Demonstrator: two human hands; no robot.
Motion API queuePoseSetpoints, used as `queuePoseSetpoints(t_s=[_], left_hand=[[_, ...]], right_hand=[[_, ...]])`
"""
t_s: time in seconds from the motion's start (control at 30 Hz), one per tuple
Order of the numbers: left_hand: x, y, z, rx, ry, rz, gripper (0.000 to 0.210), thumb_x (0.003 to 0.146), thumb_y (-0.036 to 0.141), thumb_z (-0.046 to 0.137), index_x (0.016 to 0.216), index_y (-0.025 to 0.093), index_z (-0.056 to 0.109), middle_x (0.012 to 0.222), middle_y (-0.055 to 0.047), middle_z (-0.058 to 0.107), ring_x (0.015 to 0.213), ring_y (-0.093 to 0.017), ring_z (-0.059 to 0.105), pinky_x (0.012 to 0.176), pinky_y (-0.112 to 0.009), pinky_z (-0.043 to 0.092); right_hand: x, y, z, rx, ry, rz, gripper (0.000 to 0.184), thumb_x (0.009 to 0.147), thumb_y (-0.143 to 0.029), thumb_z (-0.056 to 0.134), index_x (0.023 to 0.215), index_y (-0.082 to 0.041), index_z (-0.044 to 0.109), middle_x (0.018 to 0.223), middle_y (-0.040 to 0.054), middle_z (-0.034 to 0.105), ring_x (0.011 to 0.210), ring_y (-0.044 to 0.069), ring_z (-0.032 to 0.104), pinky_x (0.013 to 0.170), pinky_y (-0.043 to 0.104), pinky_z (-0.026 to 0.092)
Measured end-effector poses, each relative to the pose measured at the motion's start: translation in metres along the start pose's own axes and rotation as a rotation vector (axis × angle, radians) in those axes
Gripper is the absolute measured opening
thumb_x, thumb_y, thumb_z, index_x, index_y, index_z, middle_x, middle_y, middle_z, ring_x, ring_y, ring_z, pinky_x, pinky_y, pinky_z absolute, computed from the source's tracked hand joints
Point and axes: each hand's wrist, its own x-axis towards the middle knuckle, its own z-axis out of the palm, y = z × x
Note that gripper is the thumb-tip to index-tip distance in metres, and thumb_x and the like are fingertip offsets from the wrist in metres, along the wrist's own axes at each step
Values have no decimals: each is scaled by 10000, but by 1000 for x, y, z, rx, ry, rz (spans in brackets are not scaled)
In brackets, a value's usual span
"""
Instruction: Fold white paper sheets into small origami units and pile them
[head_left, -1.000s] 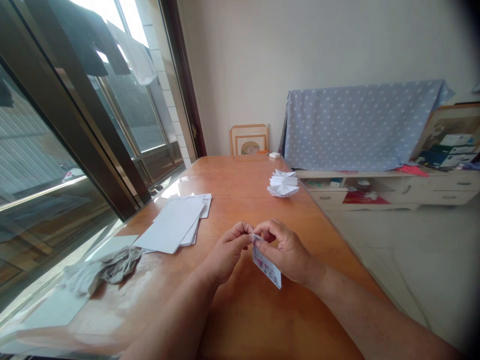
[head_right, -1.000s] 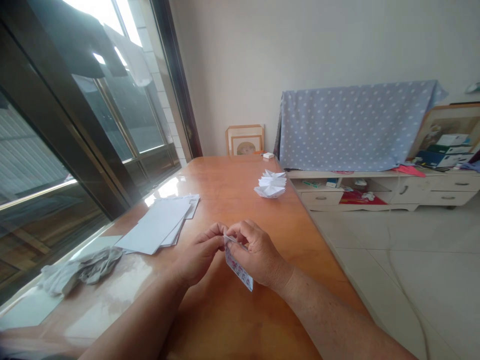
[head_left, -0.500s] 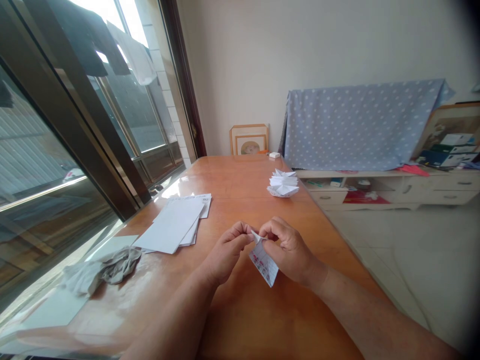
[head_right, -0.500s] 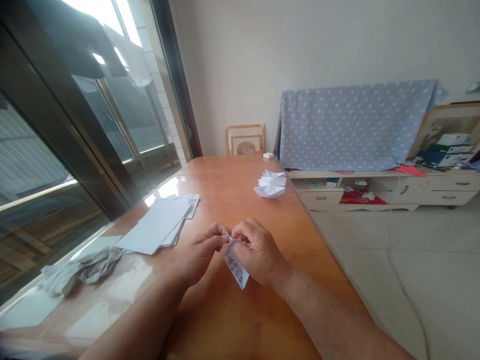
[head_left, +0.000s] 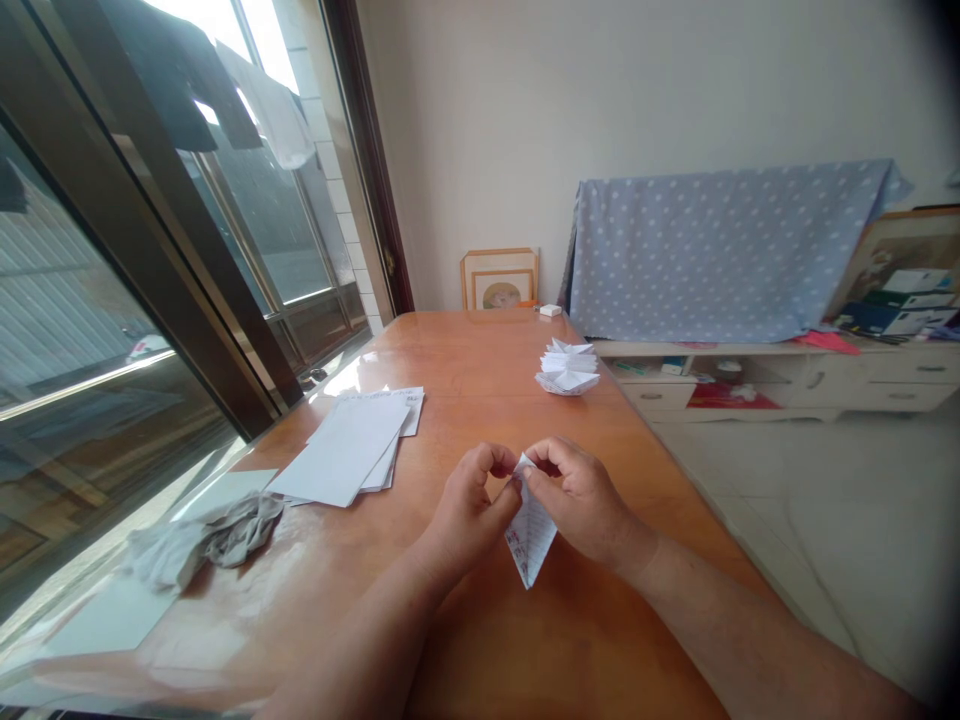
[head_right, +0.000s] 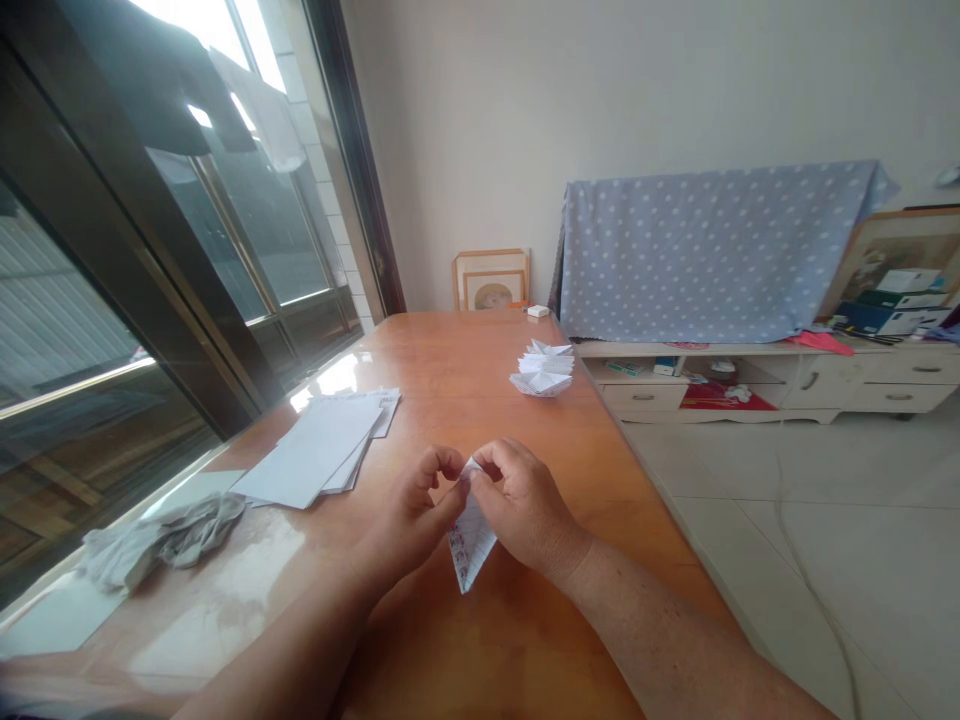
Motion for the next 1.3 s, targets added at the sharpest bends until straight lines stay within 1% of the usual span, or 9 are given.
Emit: queuePoseSetpoints(t_s=[0.1,0.23,0.37,0.47,0.73,0.93,1.1,1.2,1.3], left_hand=[[1,-8,2,19,33,13,52,873,241,594,890,193,581,853,-16,608,754,-143,549,662,-253,428],[2,-10,0,-1,41,34,48,885,237,577,901,194,590,837,-14,614,730,-136,548,651,-247,423],[1,-9,-1,7,31,48,58,895,252,583,910,197,593,863,-21,630,749,-141,564,662,-249,430],[0,-9,-1,34,-3,59,93,917,289,577,930,199,598,891,-29,636,773,-148,570,670,-252,434],[1,-9,0,-8,0,30,108,929,299,567,907,196,594,842,-15,620,734,-133,536,643,-242,412],[3,-5,0,-358,-3,-141,71,891,251,567,898,202,516,698,37,527,575,-97,476,529,-209,360],[4,-1,-1,-519,-73,-202,109,861,252,592,894,202,501,696,36,530,577,-102,496,528,-210,381],[3,4,1,-403,27,-201,130,846,265,614,929,204,534,704,37,543,562,-94,481,523,-205,378],[2,9,1,-263,128,-158,124,831,275,636,851,196,543,699,31,546,593,-101,500,541,-206,391]], right_hand=[[-2,-1,1,-6,13,-2,92,854,-179,592,932,-228,590,890,2,627,832,169,595,758,299,472],[-1,-2,-1,-84,78,-25,352,790,-184,665,1131,-224,587,1074,48,640,999,212,597,867,339,469],[2,-2,-4,-141,-7,-57,68,822,-179,633,872,-226,639,857,8,656,845,187,606,783,311,457],[3,-1,-4,-182,-12,-63,70,829,-178,629,776,-225,628,772,-7,645,754,171,584,735,300,435],[1,-6,-6,-158,-7,-60,39,868,-238,617,843,-224,643,794,6,661,769,177,588,735,304,442],[0,-5,-8,15,-56,8,103,913,-222,542,960,-227,634,876,9,676,787,165,617,696,276,466],[0,-3,-5,-69,-16,-16,56,883,-251,615,925,-226,644,879,9,659,796,162,610,706,269,462],[0,-3,-4,-164,9,-49,75,901,-246,593,851,-222,643,814,13,634,747,158,582,680,270,438],[0,-4,-5,-285,72,-69,93,908,-232,578,842,-214,642,789,25,619,750,171,565,693,285,423]])
